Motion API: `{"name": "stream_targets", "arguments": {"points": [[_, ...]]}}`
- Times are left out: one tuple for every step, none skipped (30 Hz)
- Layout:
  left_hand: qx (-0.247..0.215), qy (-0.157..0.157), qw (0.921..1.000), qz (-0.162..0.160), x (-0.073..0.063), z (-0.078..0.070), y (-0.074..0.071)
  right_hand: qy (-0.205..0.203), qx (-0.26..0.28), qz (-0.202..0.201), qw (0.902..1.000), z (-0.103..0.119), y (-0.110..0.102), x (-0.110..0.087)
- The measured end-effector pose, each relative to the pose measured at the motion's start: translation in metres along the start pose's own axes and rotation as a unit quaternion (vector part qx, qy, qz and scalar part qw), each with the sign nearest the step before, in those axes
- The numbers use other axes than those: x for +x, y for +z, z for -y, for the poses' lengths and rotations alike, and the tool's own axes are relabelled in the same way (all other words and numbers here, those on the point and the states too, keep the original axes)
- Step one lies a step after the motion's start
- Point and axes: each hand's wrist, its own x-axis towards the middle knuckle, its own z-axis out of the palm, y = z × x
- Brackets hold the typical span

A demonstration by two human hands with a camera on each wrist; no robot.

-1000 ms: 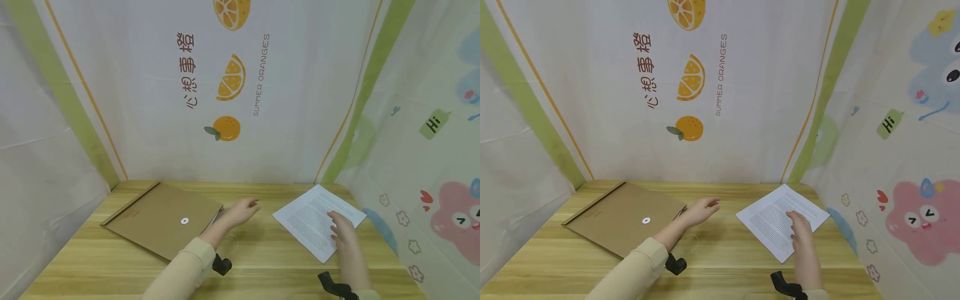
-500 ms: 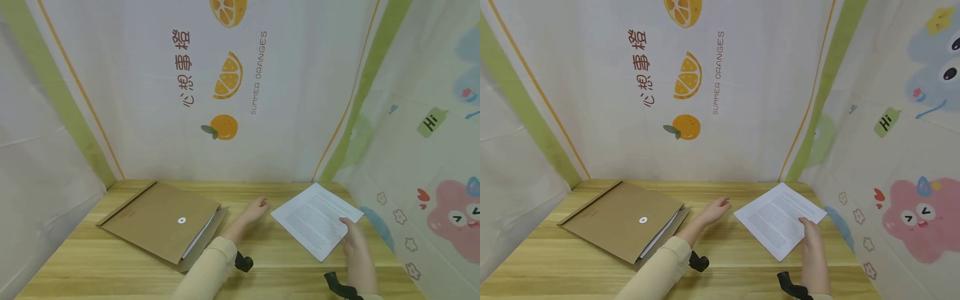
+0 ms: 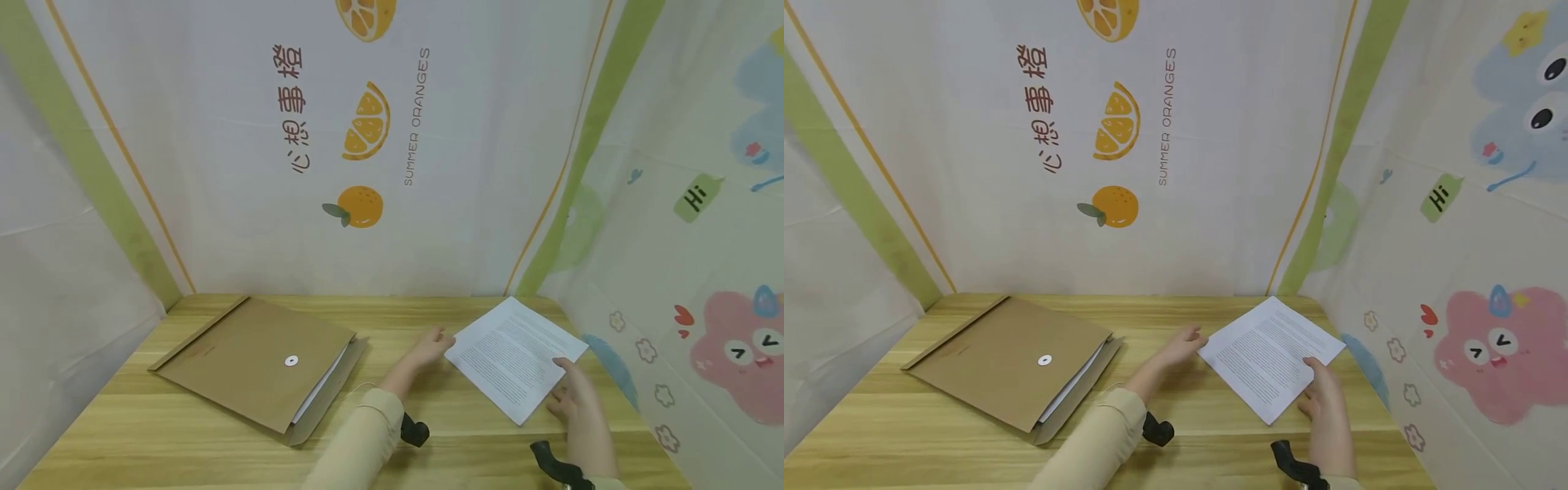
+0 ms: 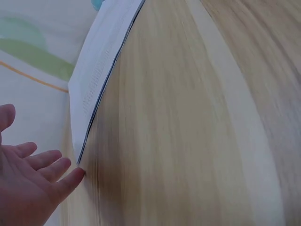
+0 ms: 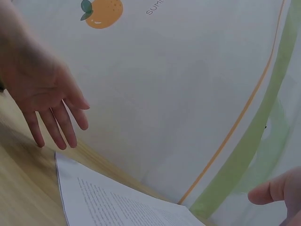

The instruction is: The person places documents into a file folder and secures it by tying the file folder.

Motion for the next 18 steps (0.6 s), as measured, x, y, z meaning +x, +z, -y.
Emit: {"name": "stream_targets", "arguments": {"points": [[0.003, -0.001, 1.0000, 0.002, 0.000, -0.001, 0.001, 0.001, 0.002, -0.003, 1.0000, 0.000, 0.000, 0.000], [0.005, -0.002, 1.0000, 0.004, 0.001, -0.001, 0.002, 0.002, -0.001, -0.005, 1.0000, 0.000, 0.001, 0.000], [0.009, -0.005, 0.9999, 0.007, 0.000, -0.002, 0.003, 0.005, -0.001, -0.007, 1.0000, 0.000, 0.001, 0.000], [0.012, -0.005, 0.9999, 0.007, 0.000, -0.003, 0.004, 0.007, -0.002, -0.009, 0.9999, 0.000, 0.001, 0.000], [0.016, -0.005, 0.9998, 0.008, 0.000, -0.004, 0.005, 0.009, -0.003, -0.013, 0.9999, -0.001, 0.001, 0.000], [0.019, -0.006, 0.9998, 0.009, 0.000, -0.004, 0.006, 0.010, -0.005, -0.017, 0.9998, -0.001, 0.001, 0.001], [0.020, -0.006, 0.9997, 0.008, 0.001, -0.004, 0.007, 0.009, -0.007, -0.015, 0.9998, -0.003, -0.002, 0.006], [0.024, -0.008, 0.9997, 0.007, 0.001, -0.003, 0.008, 0.011, -0.004, -0.019, 0.9997, -0.005, -0.004, 0.009], [0.027, -0.013, 0.9995, 0.006, 0.001, -0.003, 0.008, 0.012, -0.003, -0.023, 0.9997, -0.006, -0.005, 0.011], [0.027, -0.017, 0.9995, 0.006, 0.001, -0.001, 0.009, 0.012, -0.003, -0.030, 0.9995, -0.007, -0.005, 0.013], [0.027, -0.017, 0.9995, 0.005, 0.002, 0.000, 0.009, 0.012, -0.005, -0.033, 0.9994, -0.008, -0.006, 0.015], [0.028, -0.016, 0.9995, 0.003, 0.002, 0.002, 0.010, 0.012, -0.008, -0.033, 0.9993, -0.009, -0.007, 0.017], [0.031, -0.016, 0.9994, 0.001, 0.002, 0.003, 0.010, 0.012, -0.012, -0.038, 0.9991, -0.009, -0.006, 0.018], [0.035, -0.014, 0.9993, -0.001, 0.002, 0.003, 0.010, 0.012, -0.019, -0.037, 0.9991, -0.008, -0.004, 0.016], [0.041, -0.012, 0.9991, -0.003, 0.002, 0.004, 0.010, 0.010, -0.028, -0.033, 0.9990, -0.008, -0.003, 0.015], [0.048, -0.008, 0.9988, -0.007, 0.003, 0.004, 0.011, 0.008, -0.032, -0.034, 0.9989, -0.008, -0.001, 0.014], [0.056, -0.006, 0.9984, -0.010, 0.003, 0.004, 0.011, 0.005, -0.037, -0.032, 0.9988, -0.008, 0.000, 0.014], [0.068, -0.007, 0.9976, -0.014, 0.003, 0.004, 0.011, 0.003, -0.038, -0.036, 0.9986, -0.008, 0.001, 0.013]]}}
